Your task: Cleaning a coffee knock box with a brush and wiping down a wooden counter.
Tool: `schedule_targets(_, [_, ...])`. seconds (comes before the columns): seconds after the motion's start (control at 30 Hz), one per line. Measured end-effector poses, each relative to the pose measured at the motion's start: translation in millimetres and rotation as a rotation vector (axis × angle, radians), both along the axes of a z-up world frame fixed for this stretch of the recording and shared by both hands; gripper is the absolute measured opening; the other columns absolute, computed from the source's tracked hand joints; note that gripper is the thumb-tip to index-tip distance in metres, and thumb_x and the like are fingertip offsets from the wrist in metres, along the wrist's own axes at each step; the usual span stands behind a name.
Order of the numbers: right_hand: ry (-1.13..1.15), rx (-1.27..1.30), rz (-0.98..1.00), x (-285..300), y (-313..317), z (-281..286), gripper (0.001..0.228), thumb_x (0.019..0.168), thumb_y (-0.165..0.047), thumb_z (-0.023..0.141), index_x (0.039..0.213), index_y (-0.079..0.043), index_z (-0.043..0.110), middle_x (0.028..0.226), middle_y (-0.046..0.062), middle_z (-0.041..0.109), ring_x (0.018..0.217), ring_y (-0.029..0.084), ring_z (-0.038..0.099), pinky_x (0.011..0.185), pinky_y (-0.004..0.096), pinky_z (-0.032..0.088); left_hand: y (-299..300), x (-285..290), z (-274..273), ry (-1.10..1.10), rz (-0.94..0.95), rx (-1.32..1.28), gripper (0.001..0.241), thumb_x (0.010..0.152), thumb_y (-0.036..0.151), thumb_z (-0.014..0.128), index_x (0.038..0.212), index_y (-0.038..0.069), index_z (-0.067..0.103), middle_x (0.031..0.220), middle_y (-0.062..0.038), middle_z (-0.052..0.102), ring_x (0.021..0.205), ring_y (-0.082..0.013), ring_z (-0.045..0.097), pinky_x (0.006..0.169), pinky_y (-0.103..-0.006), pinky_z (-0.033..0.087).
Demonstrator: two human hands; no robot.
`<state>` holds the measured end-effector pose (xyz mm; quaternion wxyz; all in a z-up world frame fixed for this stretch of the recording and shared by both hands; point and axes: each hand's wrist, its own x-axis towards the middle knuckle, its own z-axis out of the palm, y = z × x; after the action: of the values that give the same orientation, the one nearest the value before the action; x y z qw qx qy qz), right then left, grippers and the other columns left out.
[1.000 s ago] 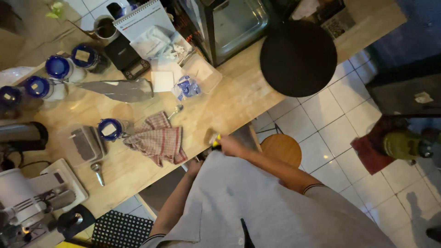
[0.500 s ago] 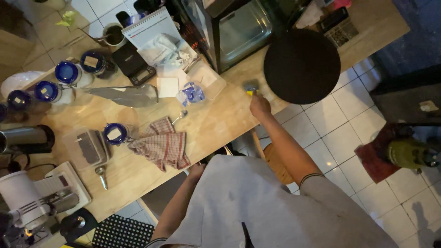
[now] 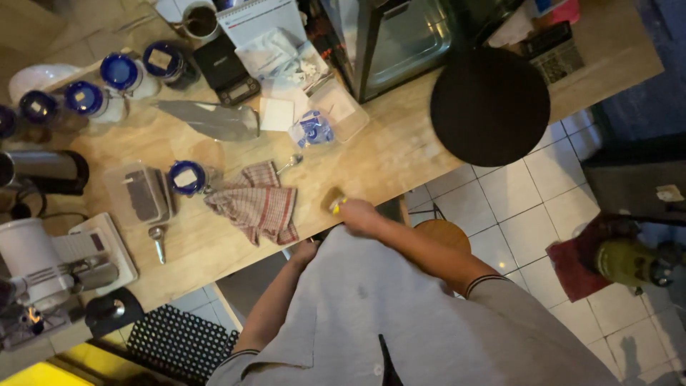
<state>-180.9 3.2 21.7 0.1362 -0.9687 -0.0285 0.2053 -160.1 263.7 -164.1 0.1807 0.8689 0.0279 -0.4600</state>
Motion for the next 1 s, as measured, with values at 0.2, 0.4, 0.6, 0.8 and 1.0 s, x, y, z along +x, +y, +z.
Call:
schedule_targets(0.2, [0.395,0.289,0.148,-10.1,6.0,-71.5,0.04,0.09,-0.03,0.058,0.108,0.0,0.076,0.108,0.022,0.076,0.111,0.042,0.071,0.093,0.053,0.057,1.8,-5.8,-4.1,0.084,0.252,-0.177,0.055,0.083,0.035,0.066,0.121,-0.004,0.074,0.128,-0.025,0.069,0.131,-0.0389,0.058,0.112,-0.0497,0.042])
schedule_targets(0.4, [0.369,0.465,0.289,-12.1,-25.0,-5.0,0.038,0.089,-0.024,0.065,0.118,-0.002,0.075,0.11,0.028,0.074,0.107,0.051,0.068,0.092,0.06,0.054,4.7,-9.5,-4.2,-0.03,0.328,-0.384,0.057,0.083,0.011,0.066,0.135,-0.009,0.06,0.138,-0.032,0.059,0.132,-0.0463,0.054,0.115,-0.0575,0.039])
schedule_targets(0.6, [0.277,0.502,-0.279,-1.1,-115.4,-18.4,0.052,0.085,-0.045,0.068,0.132,-0.021,0.072,0.109,0.018,0.077,0.107,0.042,0.07,0.09,0.054,0.053,20.8,-13.6,-25.9,0.018,0.212,-0.309,0.061,0.082,0.026,0.067,0.139,0.006,0.062,0.143,-0.018,0.061,0.135,-0.0357,0.054,0.117,-0.0525,0.039])
schedule_targets(0.8, [0.098,-0.034,-0.346,11.0,-122.6,-87.7,0.046,0.089,-0.027,0.058,0.126,-0.003,0.07,0.096,0.019,0.076,0.096,0.035,0.075,0.08,0.049,0.062,21.4,-15.3,-30.2,-0.008,0.186,-0.332,0.052,0.085,0.02,0.064,0.133,0.002,0.065,0.137,-0.02,0.064,0.13,-0.0376,0.058,0.109,-0.0548,0.046])
schedule_targets(1.0, [0.202,0.021,-0.072,2.2,-6.8,-82.8,0.038,0.092,-0.027,0.06,0.119,-0.004,0.071,0.097,0.018,0.074,0.096,0.039,0.075,0.08,0.054,0.061,13.7,-14.9,11.2,-0.001,0.312,-0.37,0.049,0.082,0.015,0.064,0.128,0.0,0.068,0.133,-0.02,0.067,0.127,-0.0357,0.061,0.109,-0.0525,0.046])
